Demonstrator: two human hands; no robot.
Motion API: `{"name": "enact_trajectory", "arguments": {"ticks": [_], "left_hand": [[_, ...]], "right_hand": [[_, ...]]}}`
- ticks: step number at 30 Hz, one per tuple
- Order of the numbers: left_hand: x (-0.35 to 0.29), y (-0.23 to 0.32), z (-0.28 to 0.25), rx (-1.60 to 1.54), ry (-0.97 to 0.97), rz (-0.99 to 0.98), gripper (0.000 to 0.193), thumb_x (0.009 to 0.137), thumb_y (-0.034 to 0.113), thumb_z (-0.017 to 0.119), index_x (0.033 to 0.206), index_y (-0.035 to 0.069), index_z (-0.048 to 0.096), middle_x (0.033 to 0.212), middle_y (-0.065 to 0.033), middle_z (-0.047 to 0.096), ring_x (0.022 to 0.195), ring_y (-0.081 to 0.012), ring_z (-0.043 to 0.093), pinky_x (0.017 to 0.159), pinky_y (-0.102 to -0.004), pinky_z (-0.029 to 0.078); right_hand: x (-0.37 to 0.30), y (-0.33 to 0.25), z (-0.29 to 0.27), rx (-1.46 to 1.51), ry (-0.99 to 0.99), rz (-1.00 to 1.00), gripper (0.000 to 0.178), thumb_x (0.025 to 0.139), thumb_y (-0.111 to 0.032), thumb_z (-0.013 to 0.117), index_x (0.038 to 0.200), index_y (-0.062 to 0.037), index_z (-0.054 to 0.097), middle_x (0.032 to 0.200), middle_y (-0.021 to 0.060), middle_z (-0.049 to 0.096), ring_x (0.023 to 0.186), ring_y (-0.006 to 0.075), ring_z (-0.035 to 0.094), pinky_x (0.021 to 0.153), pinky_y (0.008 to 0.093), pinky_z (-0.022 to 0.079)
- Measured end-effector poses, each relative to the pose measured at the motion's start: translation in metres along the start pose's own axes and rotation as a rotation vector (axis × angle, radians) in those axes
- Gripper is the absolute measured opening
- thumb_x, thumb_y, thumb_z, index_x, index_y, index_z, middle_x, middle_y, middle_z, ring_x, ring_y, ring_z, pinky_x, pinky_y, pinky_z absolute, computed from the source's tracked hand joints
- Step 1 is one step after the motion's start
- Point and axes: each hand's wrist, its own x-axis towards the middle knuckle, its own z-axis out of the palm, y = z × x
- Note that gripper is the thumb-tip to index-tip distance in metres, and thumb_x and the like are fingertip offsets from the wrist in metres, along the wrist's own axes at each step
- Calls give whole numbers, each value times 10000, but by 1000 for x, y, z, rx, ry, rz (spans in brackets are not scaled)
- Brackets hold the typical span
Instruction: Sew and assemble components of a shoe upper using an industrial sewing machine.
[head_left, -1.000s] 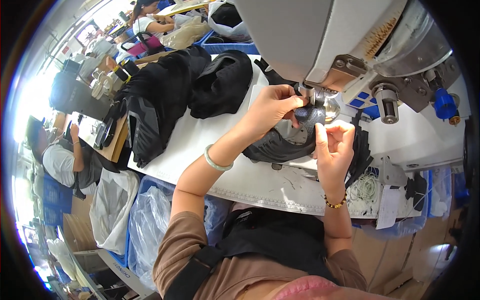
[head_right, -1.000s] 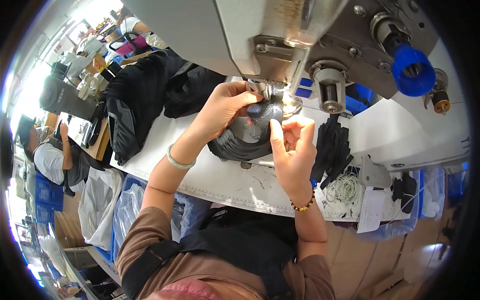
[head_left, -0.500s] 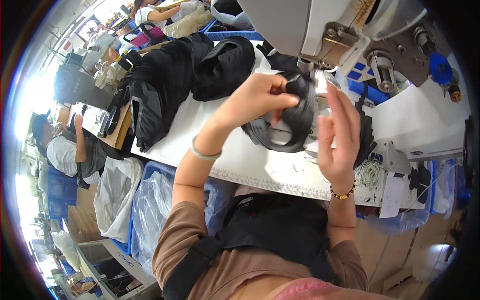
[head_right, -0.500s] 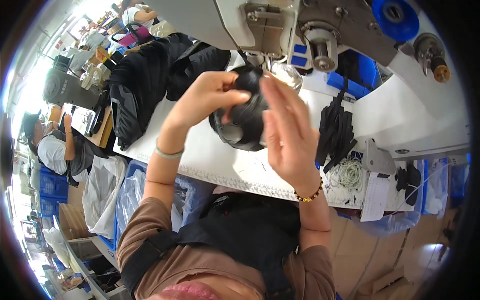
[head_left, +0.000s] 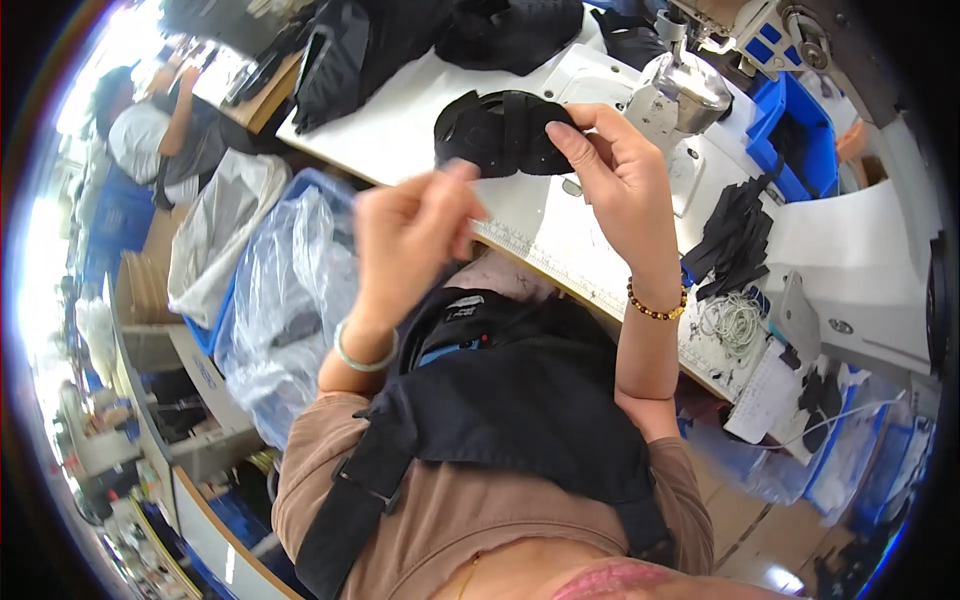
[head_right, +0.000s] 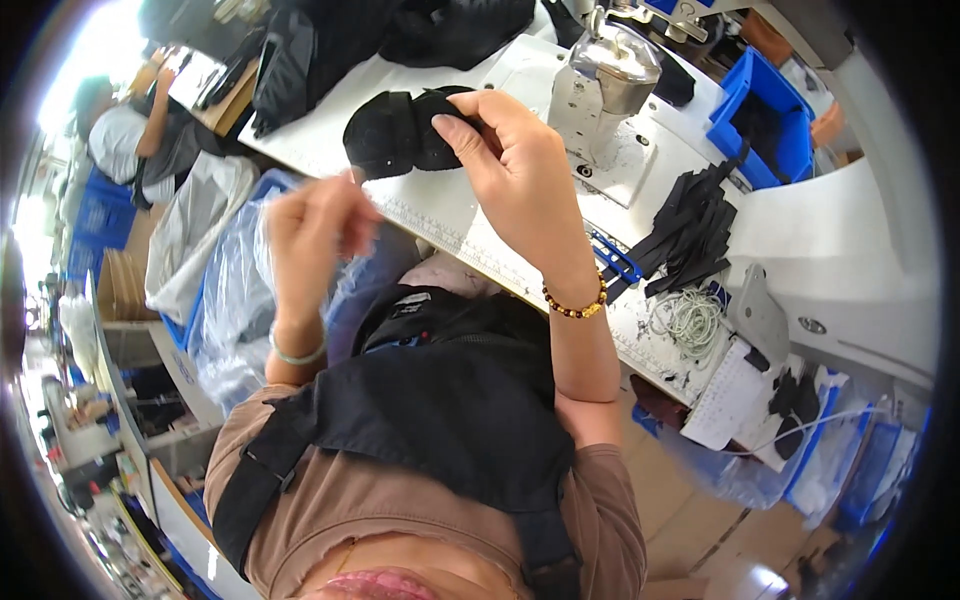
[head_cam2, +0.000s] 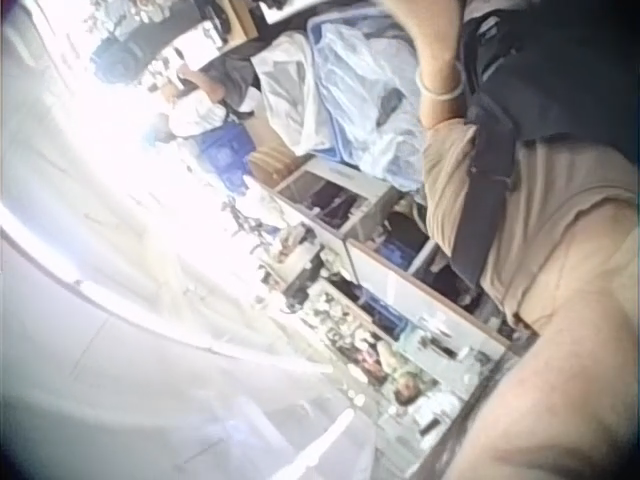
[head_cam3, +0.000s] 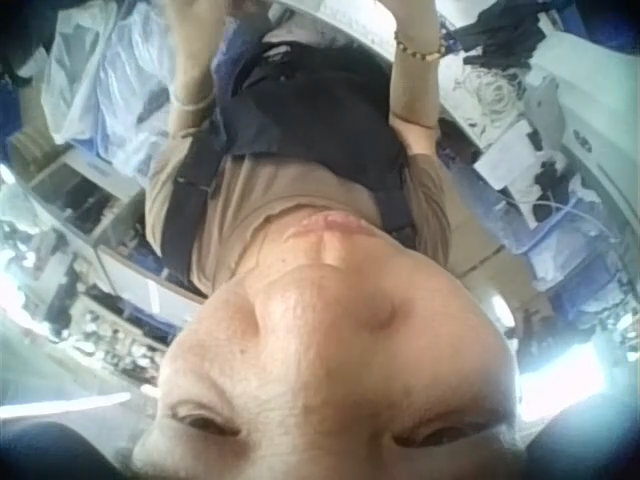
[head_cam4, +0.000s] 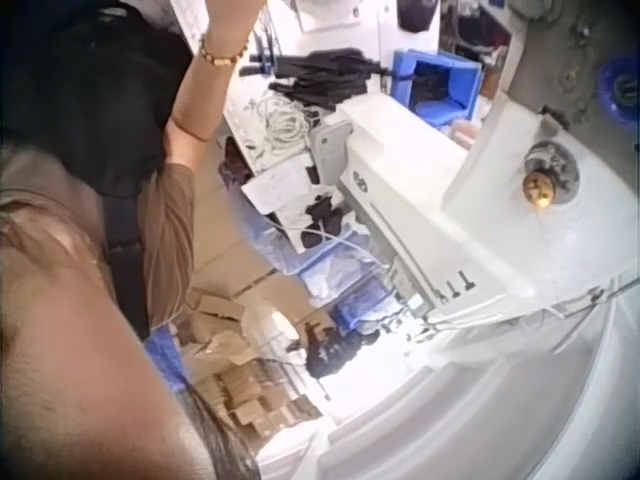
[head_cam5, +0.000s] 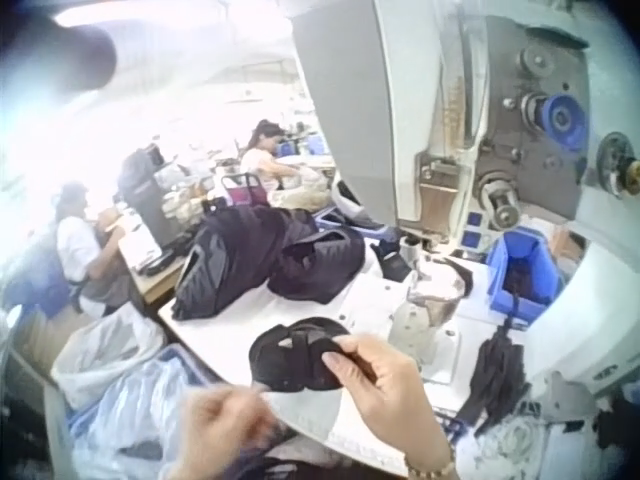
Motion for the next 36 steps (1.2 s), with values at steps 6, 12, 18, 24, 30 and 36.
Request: {"name": "enact_trajectory", "arguments": {"ticks": [6,12,18,24,30,36], "left_hand": [[-6,-35,72,-902,180,-5,331,920,214,545,855,-103,615,718,-137,640,666,-161,618,539,-254,506],[1,-30,77,-773,344,199,170,876,72,596,886,-97,622,769,-161,662,667,-177,656,618,-250,536],[16,-34,57,-621,246,232,141,871,35,594,904,-101,619,750,-148,667,680,-183,669,636,-251,543],[39,-54,34,-695,333,235,143,849,65,641,807,-70,656,703,-22,639,601,-30,540,512,-162,412],[65,-74,13,-871,215,196,112,853,30,621,843,-76,655,761,-52,651,640,-54,558,553,-169,435],[78,-86,-5,-1026,107,112,98,857,-4,598,900,-82,641,820,-70,651,703,-75,576,621,-182,459]], "right_hand": [[-13,-6,-3,125,-164,91,166,871,-149,619,928,7,608,625,-22,502,579,27,401,501,200,333],[-11,-14,3,33,-88,-66,161,837,-116,649,953,-6,633,861,38,548,557,53,449,487,210,377],[-3,-14,20,-229,-24,-518,176,745,3,659,915,-43,667,913,51,550,636,134,548,543,239,461],[9,-1,28,-472,-141,-857,283,638,-10,647,917,-55,664,927,11,596,809,173,587,662,273,517],[28,8,49,-578,-150,-858,296,629,-40,641,923,-54,666,947,2,594,830,160,589,667,267,516],[41,10,64,-663,-200,-827,313,635,-45,635,946,-57,664,963,12,592,830,160,590,679,268,515]]}}
